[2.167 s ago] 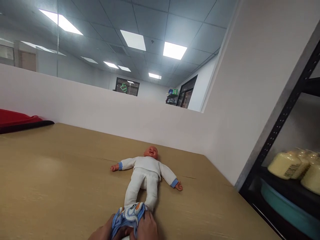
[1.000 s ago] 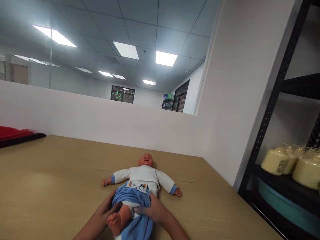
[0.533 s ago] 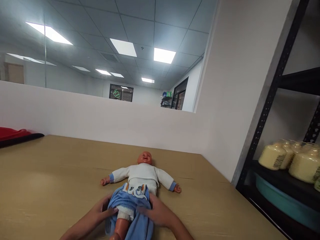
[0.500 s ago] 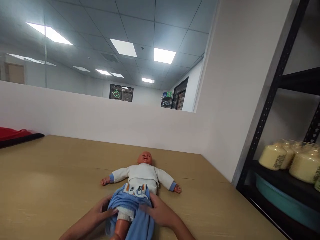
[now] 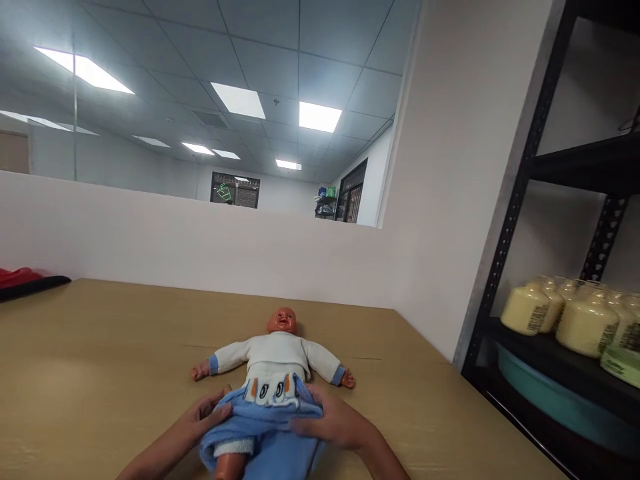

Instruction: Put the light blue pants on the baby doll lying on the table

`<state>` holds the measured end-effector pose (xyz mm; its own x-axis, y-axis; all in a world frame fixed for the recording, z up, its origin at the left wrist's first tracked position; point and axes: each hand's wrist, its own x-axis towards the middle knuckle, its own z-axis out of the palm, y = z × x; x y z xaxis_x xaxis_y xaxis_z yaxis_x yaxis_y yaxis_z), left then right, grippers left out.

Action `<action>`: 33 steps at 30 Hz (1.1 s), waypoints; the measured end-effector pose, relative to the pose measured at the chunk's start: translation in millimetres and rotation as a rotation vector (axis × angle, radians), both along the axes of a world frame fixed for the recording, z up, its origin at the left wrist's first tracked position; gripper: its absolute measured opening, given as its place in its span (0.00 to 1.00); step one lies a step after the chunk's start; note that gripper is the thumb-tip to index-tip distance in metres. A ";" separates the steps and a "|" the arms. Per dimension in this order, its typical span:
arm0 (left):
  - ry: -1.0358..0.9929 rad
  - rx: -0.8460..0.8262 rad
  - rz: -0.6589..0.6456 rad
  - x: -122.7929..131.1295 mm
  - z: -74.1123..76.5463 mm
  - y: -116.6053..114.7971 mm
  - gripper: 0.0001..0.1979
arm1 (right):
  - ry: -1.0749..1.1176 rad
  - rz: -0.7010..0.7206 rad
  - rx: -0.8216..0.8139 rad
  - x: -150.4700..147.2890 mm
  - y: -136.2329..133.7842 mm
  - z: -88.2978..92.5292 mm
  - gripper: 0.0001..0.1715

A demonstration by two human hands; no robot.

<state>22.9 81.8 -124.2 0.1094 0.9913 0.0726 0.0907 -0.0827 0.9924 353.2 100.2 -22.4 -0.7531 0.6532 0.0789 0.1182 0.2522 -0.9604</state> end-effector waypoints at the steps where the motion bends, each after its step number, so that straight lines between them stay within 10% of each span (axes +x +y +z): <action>1: 0.031 0.013 -0.027 -0.9 8.0 -2.3 0.43 | -0.039 0.000 0.036 3.5 1.3 5.2 0.42; 7: 0.156 -0.002 0.024 6.9 54.6 -18.5 0.49 | -0.361 -0.048 0.448 12.5 9.4 23.5 0.15; 18: 0.160 0.089 -0.098 23.8 66.9 -12.4 0.29 | 0.102 -0.256 0.224 -26.1 6.7 -19.6 0.35; 25: 0.214 0.168 -0.193 62.8 96.7 -14.8 0.49 | -0.013 -0.197 0.261 -33.1 8.5 -3.9 0.28; 33: 0.228 0.061 -0.270 70.2 92.2 8.4 0.28 | -0.154 -0.250 0.249 -19.2 4.3 5.1 0.25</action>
